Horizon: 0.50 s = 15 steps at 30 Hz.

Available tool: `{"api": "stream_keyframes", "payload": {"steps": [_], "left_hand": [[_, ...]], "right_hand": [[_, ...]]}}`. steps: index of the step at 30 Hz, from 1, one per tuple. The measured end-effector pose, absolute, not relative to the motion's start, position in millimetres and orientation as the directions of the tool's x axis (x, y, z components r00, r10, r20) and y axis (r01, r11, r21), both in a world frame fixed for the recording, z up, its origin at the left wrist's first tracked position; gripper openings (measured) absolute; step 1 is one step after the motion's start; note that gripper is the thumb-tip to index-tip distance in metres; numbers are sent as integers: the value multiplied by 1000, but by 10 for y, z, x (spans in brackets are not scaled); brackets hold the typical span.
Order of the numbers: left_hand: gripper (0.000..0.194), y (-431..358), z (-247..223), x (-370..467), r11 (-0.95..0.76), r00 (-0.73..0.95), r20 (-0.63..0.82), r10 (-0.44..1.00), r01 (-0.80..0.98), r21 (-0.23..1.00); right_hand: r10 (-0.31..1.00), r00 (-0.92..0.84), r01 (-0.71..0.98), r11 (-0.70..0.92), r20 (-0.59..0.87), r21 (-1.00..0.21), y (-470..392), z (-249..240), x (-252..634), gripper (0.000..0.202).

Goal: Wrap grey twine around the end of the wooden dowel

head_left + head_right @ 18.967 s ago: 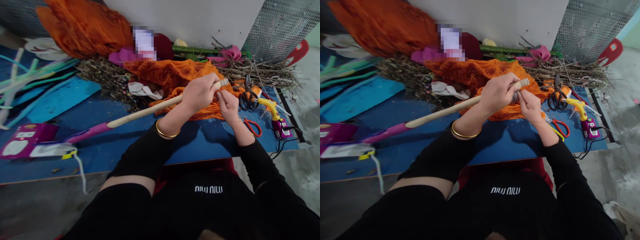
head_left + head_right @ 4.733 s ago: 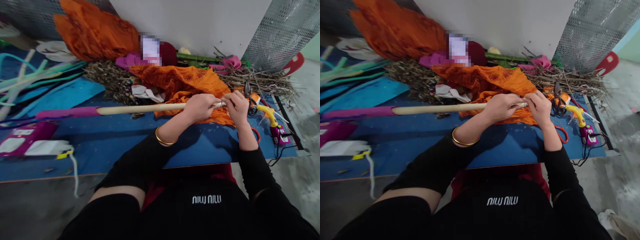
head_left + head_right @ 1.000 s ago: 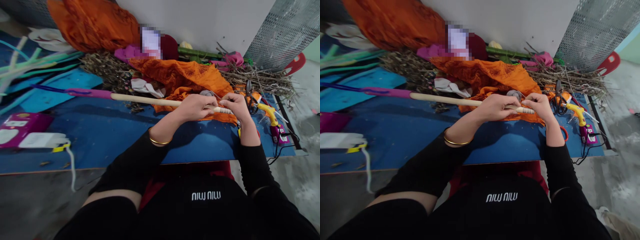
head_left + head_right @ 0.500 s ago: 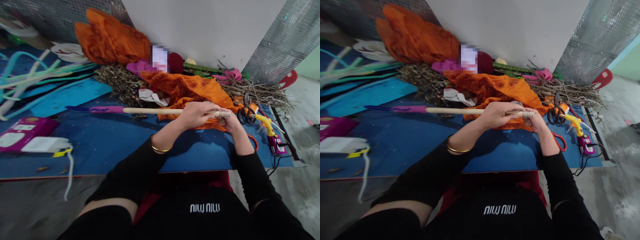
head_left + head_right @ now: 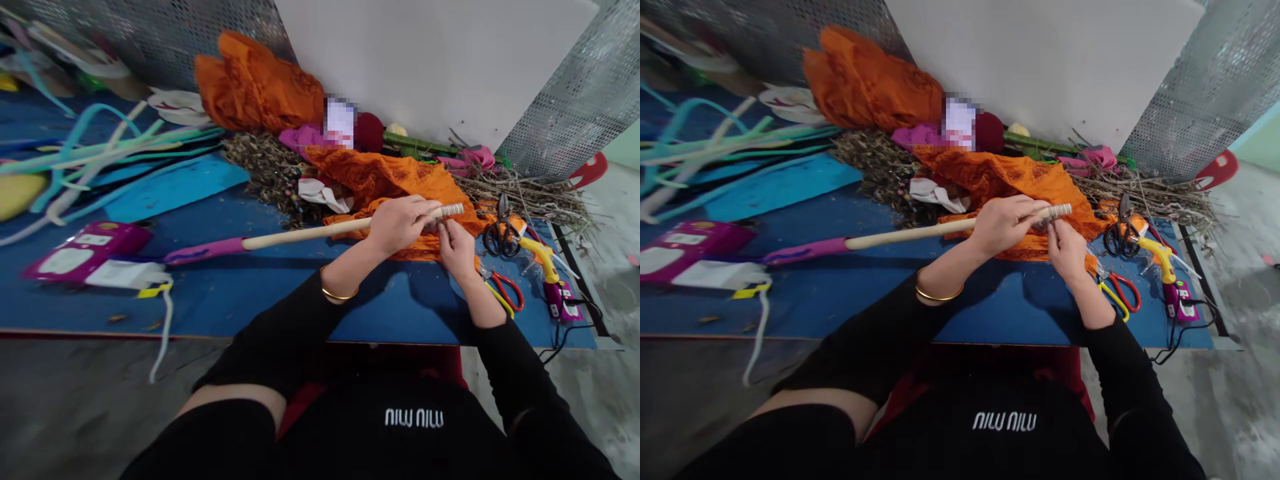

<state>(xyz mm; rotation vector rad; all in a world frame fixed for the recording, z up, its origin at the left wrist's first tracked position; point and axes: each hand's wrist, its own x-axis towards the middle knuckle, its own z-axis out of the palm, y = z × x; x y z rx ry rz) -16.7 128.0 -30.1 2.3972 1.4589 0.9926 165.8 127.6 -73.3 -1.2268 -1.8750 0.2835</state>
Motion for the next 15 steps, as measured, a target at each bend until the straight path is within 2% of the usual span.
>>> {"api": "stream_keyframes", "payload": {"steps": [3, 11, 15], "left_hand": [[35, 1300, -356, -133, -508, 298, 472, 830, 755, 415], [32, 1379, -559, -66, -523, 297, 500, 813, 751, 404], [31, 1381, -524, -76, -506, 314, 456, 833, 767, 396]], "right_hand": [[802, -211, 660, 539, 559, -523, 1273, -720, 1683, 27], [795, -207, 636, 552, 570, -539, 1318, -800, 1655, 33], [786, -271, 705, 555, 556, -441, 1329, -739, 1729, 30]]}}
